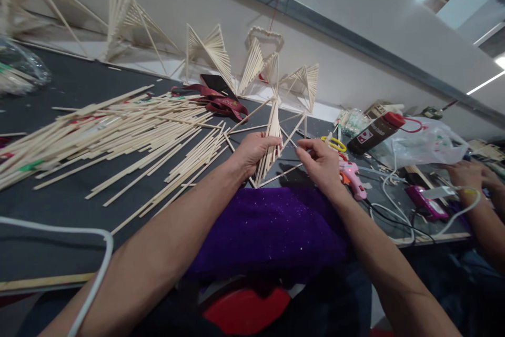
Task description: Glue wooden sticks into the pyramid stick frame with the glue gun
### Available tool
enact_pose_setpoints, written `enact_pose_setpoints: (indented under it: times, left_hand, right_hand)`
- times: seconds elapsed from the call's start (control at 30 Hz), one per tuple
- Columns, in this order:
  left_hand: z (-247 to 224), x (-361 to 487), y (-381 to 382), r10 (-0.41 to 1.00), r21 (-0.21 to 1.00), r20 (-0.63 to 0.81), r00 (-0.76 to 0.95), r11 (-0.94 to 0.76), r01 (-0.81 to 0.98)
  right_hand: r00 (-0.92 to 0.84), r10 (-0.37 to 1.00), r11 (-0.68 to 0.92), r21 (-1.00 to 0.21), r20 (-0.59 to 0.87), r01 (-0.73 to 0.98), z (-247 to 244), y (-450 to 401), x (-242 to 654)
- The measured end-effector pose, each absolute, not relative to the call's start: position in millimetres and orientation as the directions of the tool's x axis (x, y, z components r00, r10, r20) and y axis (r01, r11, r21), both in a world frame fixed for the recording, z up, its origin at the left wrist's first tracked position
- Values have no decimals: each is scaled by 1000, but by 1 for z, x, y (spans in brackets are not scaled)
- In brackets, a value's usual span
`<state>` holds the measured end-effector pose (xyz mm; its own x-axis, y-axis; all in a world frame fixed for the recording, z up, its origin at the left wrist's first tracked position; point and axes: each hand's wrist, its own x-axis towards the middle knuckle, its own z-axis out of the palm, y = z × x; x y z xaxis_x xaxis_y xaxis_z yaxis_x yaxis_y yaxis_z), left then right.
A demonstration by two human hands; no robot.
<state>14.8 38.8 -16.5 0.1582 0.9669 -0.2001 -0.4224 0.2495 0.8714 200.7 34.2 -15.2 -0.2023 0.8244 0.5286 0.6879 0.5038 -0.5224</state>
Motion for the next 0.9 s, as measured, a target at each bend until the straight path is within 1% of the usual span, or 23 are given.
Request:
enact_pose_setpoints:
  times: [0.1, 0.2, 0.33, 0.47, 0.6, 0.9]
  left_hand:
    - [-18, 15, 38, 972, 877, -174, 161, 227, -424]
    - [-21, 16, 40, 975, 872, -164, 150, 215, -440]
    - [-24, 19, 42, 978, 856, -148, 146, 200, -476]
    - [-22, 21, 42, 975, 854, -179, 130, 219, -472]
    - [-19, 20, 40, 977, 857, -175, 125, 214, -469]
    - [-22, 19, 43, 976, 837, -178, 124, 217, -502]
  right_hand:
    - [-250, 876, 473, -631, 413, 615, -10, 30, 185]
    - [-246, 906, 421, -695, 343, 583, -7, 32, 175]
    - [-223, 905, 421, -677, 363, 603, -4, 33, 166]
    - [-199, 893, 437, -673, 403, 598, -7, 31, 163]
    - [-206, 876, 464, -647, 436, 605, -12, 32, 164]
    - [-200, 868, 472, -634, 454, 612, -14, 34, 162]
